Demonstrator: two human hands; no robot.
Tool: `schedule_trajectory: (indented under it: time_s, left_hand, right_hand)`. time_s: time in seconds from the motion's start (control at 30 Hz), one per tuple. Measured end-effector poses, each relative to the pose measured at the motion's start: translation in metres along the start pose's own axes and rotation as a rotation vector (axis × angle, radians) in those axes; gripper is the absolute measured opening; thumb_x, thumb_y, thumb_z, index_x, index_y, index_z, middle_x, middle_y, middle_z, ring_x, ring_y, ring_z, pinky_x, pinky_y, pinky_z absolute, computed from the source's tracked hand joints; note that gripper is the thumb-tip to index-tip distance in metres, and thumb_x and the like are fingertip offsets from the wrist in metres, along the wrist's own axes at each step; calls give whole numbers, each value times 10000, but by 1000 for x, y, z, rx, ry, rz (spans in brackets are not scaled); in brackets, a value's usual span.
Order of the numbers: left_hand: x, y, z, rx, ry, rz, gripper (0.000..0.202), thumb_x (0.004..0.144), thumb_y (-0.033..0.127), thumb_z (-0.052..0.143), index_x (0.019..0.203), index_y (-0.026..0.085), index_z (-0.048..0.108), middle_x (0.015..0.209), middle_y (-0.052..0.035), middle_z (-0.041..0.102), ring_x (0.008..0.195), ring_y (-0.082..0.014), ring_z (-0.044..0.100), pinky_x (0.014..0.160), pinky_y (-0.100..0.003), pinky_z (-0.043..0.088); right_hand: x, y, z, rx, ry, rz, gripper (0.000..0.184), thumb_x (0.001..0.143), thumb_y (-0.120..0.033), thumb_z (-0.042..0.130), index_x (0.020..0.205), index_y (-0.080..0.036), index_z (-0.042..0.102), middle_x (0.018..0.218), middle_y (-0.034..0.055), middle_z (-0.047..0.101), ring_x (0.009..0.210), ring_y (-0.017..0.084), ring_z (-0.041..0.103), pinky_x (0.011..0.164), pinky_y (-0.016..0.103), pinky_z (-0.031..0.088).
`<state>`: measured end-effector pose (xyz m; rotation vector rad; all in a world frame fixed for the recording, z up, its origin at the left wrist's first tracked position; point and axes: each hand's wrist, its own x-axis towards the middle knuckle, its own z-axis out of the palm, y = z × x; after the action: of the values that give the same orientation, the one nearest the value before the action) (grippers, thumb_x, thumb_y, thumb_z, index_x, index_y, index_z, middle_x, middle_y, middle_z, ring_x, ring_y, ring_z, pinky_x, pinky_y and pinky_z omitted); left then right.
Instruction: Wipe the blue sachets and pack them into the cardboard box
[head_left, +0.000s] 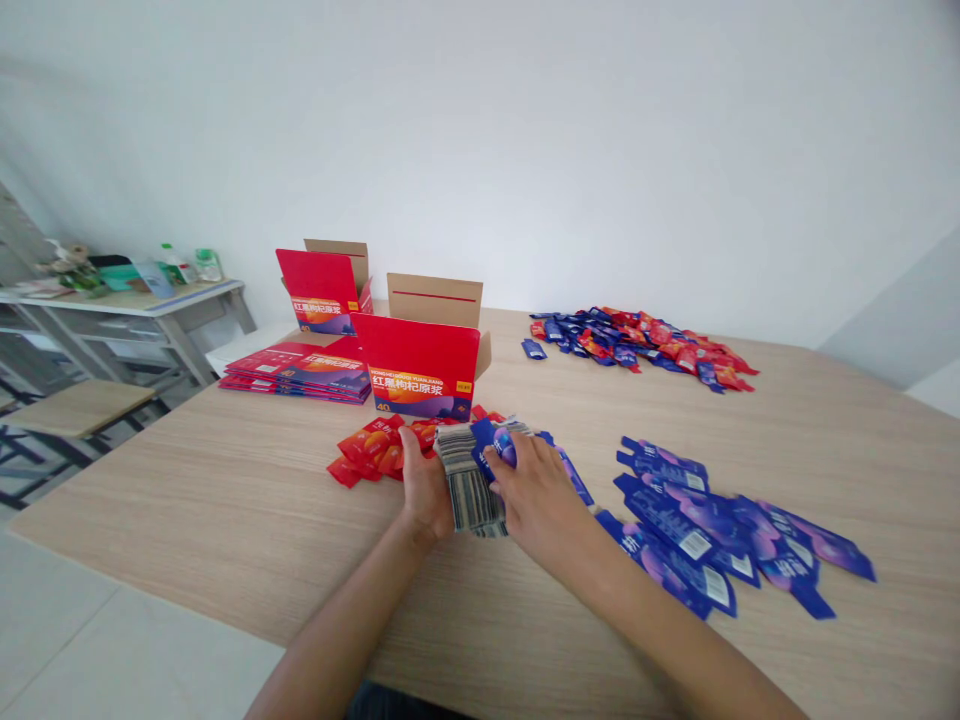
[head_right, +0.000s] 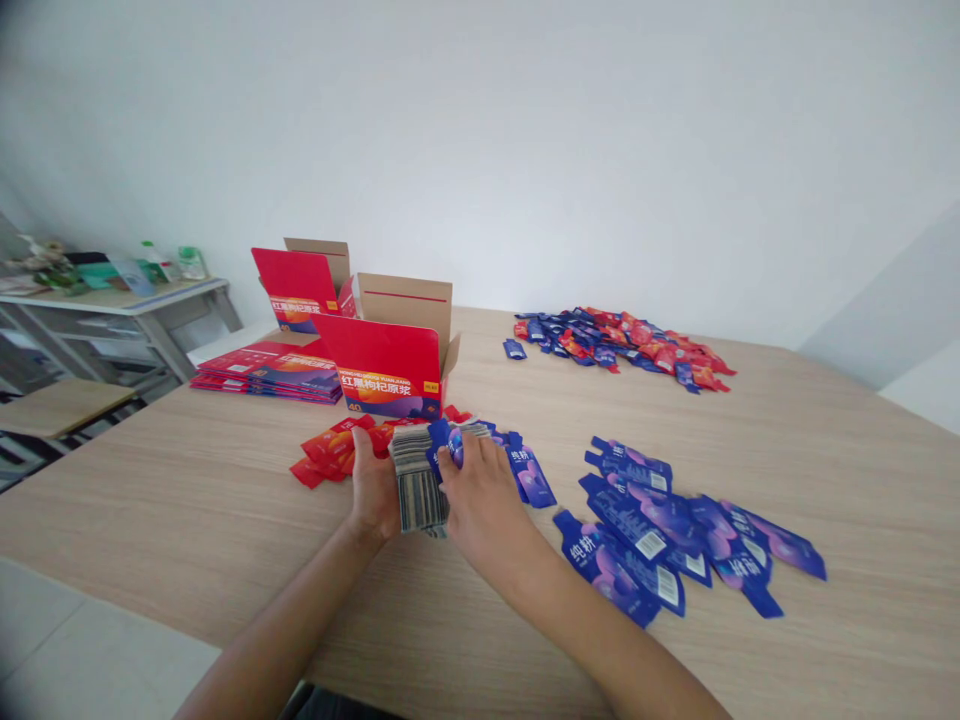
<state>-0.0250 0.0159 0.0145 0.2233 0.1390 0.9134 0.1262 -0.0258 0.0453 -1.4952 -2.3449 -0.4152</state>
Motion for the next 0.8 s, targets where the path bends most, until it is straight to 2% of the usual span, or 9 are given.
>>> schedule_trajectory:
  time_s: [0.1, 0.2, 0.37, 0.43, 0.57, 0.67, 0.8]
  left_hand:
    - [0, -1, 3, 3, 47, 39, 1141, 789, 945, 125, 1320, 76, 641, 1240, -214, 709, 1227, -391, 625, 1092, -527, 410]
    - [-2, -6, 5, 9, 66, 21, 1121, 805, 931, 126, 1324, 80, 639, 1244, -212, 707, 1233, -379, 626, 1092, -512, 422]
    - [-3, -10, 1, 33, 135, 70, 1101, 824, 912, 115, 1230, 69, 695, 1168, -221, 733, 1212, -374, 641, 1078, -497, 452]
    - [-2, -8, 0, 47, 187, 109, 1083, 830, 907, 121, 1163, 71, 724, 1109, -211, 751, 1186, -372, 656, 1069, -492, 465]
    - [-2, -4, 5, 48, 244, 146, 1068, 844, 894, 113, 1160, 77, 724, 1062, -192, 763, 1136, -363, 682, 1043, -484, 493]
    - [-4, -4, 9, 34, 208, 122, 1098, 843, 889, 74, 1232, 70, 693, 1101, -196, 755, 1142, -363, 678, 1044, -484, 492]
    - [-6, -8, 8, 27, 135, 60, 1168, 799, 929, 67, 1286, 47, 657, 1159, -215, 736, 1186, -372, 655, 1078, -478, 465]
  right_hand:
    - [2, 1, 2, 14, 75, 27, 485, 898, -63, 550, 1371, -156, 602, 1194, 192, 582, 1066, 311, 559, 915, 477, 523]
    - [2, -3, 9, 75, 163, 1, 627, 932, -20, 452, 1533, -198, 426, 1186, 173, 586, 1061, 298, 576, 922, 470, 537]
    - [-2, -20, 18, 334, 140, -66, 688, 995, -145, 473, 1624, -235, 210, 1169, 143, 625, 1051, 299, 619, 918, 490, 563]
    - [-5, -27, 18, 365, 111, -61, 645, 1001, -179, 492, 1604, -228, 268, 1235, 159, 616, 1105, 309, 616, 934, 509, 563]
    - [-8, -37, 18, 240, 77, -56, 409, 997, -207, 526, 1397, -132, 568, 1179, 187, 627, 1065, 321, 627, 918, 504, 575]
    - [-10, -41, 17, 211, 79, -40, 363, 1006, -214, 516, 1329, -80, 612, 1123, 194, 629, 1014, 313, 629, 891, 481, 586]
    - [-10, -41, 14, 318, 92, -13, 366, 1026, -222, 465, 1316, -46, 601, 1087, 189, 627, 1009, 301, 628, 898, 466, 587]
